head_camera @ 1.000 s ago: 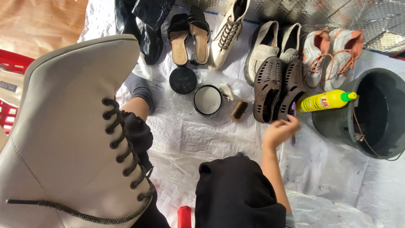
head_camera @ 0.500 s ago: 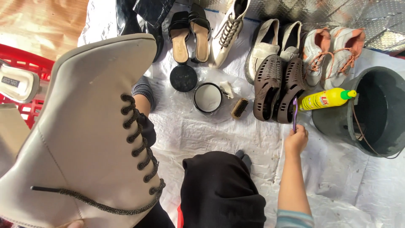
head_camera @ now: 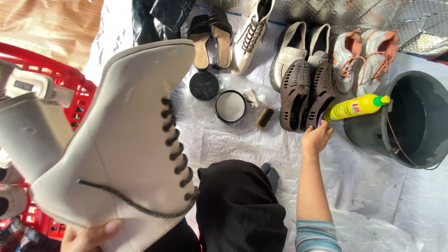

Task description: Cleaning a white high-heeled boot using a large brush and a small purple brush with cleaning solution.

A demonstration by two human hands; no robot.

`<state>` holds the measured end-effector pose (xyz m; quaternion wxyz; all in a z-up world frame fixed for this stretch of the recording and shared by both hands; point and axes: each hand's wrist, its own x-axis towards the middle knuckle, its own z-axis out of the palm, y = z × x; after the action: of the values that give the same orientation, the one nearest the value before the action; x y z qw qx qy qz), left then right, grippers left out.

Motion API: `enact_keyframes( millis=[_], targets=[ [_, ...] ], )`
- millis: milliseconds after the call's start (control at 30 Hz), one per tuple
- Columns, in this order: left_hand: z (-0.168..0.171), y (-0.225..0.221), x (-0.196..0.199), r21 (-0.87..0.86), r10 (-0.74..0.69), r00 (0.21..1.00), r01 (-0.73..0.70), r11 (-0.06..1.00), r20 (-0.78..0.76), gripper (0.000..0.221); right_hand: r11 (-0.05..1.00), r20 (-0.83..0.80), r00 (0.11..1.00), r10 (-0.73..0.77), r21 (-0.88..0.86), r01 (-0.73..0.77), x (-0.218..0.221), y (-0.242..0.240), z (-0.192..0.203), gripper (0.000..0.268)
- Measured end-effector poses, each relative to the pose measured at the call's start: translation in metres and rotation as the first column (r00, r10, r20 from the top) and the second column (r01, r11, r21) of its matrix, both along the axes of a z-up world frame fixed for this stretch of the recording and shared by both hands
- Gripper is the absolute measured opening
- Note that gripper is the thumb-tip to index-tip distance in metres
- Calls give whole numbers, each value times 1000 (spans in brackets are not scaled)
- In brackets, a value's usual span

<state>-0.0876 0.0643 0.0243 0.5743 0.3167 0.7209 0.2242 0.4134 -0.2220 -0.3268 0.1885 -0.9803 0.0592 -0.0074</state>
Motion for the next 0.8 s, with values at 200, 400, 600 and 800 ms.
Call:
enact_keyframes(
  millis=[200, 400, 600, 800],
  targets=[
    [35, -6, 34, -36, 51, 984, -46, 998, 171, 82, 973, 507, 830, 232, -106, -207, -50, -10, 17, 45],
    [42, -9, 46, -27, 55, 964, -50, 998, 258, 89, 850, 233, 889, 395, 275, -449, -86, 58, -28, 28],
    [44, -7, 49, -120, 68, 990, -53, 991, 125, 83, 931, -153, 959, 237, 317, -179, -70, 115, -53, 67],
    [-40, -7, -23, -71, -14, 1000, 14, 997, 13, 78, 934, -409, 907, 97, 352, 59, -66, 122, -45, 61]
  ],
)
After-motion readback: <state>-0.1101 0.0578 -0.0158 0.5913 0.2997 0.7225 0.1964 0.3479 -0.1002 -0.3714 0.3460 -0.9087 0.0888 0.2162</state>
